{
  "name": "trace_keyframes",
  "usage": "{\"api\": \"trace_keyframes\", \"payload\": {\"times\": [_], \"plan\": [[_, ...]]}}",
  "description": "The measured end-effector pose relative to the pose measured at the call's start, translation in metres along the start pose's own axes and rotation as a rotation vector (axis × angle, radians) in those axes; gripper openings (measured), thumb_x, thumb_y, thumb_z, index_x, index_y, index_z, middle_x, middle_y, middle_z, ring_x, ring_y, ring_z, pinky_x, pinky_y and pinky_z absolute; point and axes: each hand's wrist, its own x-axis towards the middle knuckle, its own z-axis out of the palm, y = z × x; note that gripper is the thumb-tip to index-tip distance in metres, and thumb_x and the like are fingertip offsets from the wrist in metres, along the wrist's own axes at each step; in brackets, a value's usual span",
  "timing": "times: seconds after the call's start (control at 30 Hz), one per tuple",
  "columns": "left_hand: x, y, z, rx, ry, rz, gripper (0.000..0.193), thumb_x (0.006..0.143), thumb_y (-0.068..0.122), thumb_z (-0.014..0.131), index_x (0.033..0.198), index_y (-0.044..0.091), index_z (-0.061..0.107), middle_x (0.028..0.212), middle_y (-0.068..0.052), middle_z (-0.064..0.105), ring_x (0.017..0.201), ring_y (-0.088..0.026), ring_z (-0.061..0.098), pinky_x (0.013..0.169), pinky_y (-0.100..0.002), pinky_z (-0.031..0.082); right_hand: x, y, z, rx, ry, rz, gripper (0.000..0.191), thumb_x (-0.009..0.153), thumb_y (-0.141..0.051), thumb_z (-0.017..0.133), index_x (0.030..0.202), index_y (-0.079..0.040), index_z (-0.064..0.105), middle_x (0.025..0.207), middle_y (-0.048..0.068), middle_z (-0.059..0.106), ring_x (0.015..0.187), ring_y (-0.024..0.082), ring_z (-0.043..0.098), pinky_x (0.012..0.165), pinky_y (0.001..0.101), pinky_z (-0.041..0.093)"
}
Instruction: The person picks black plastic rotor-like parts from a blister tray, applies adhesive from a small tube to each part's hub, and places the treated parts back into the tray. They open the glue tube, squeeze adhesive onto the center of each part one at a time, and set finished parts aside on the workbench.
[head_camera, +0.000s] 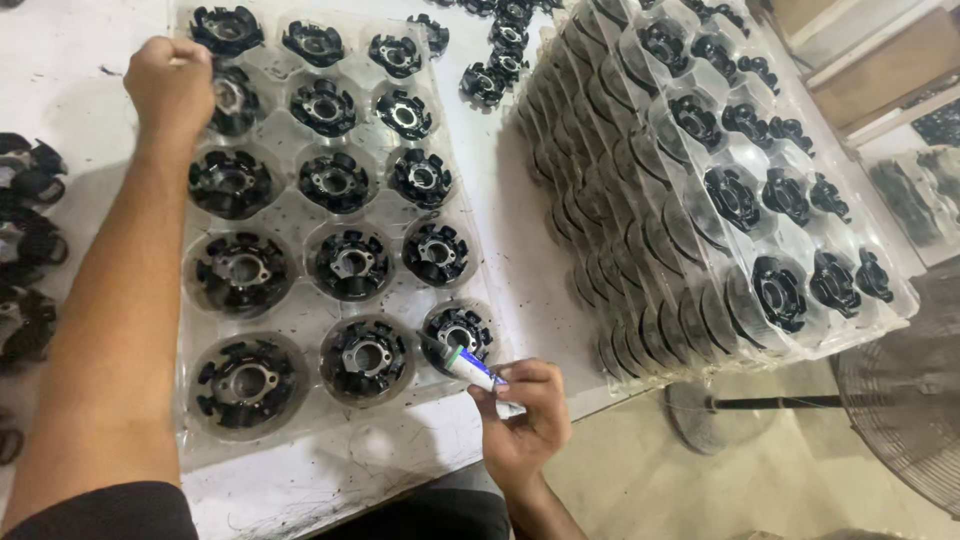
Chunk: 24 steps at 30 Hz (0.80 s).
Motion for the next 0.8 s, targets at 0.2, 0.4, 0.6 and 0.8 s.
{"api": "trace_keyframes", "payload": {"times": [0.2, 0.4, 0.6, 0.8], "plan": [[-0.004, 0.011, -0.003, 0.962, -0.162, 0.64, 0.025, 0.079, 0.009, 0.069, 0.099, 0.015, 0.082, 0.094, -0.011, 0.075, 0.101, -0.036, 0.064, 0.083, -0.043, 0.054, 0.01, 0.002, -0.01, -0.157, -0.066, -0.575, 0.024, 0.076, -0.003, 0.084, 0.095, -0.011, 0.071, 0.116, 0.005, 0.05, 0.106, 0.028, 0.069, 0.089, 0.0468, 0.063], [-0.048, 0.031, 0.013, 0.804, -0.473, 0.492, 0.019, 0.093, 0.017, 0.071, 0.11, 0.015, 0.078, 0.101, -0.012, 0.072, 0.101, -0.033, 0.064, 0.083, -0.046, 0.053, 0.016, -0.001, -0.012, -0.187, -0.202, -0.671, 0.028, 0.082, -0.008, 0.092, 0.101, -0.016, 0.073, 0.124, 0.005, 0.048, 0.107, 0.027, 0.066, 0.095, 0.048, 0.065], [-0.091, 0.049, 0.01, 0.725, -0.574, 0.603, 0.013, 0.089, 0.027, 0.074, 0.097, 0.017, 0.077, 0.107, -0.011, 0.071, 0.113, -0.032, 0.062, 0.095, -0.045, 0.054, 0.018, 0.007, -0.001, -0.055, -0.087, -0.549, 0.034, 0.068, -0.012, 0.088, 0.096, -0.008, 0.069, 0.108, 0.01, 0.059, 0.097, 0.029, 0.068, 0.083, 0.0446, 0.065], [-0.125, 0.05, 0.011, 0.864, -0.694, 0.612, 0.026, 0.086, 0.041, 0.074, 0.086, 0.016, 0.078, 0.123, -0.016, 0.066, 0.131, -0.037, 0.051, 0.113, -0.052, 0.039, 0.007, 0.003, -0.001, -0.162, 0.046, -0.306, 0.04, 0.07, 0.005, 0.091, 0.092, -0.009, 0.061, 0.099, 0.01, 0.064, 0.085, 0.022, 0.068, 0.07, 0.0322, 0.062]]}}
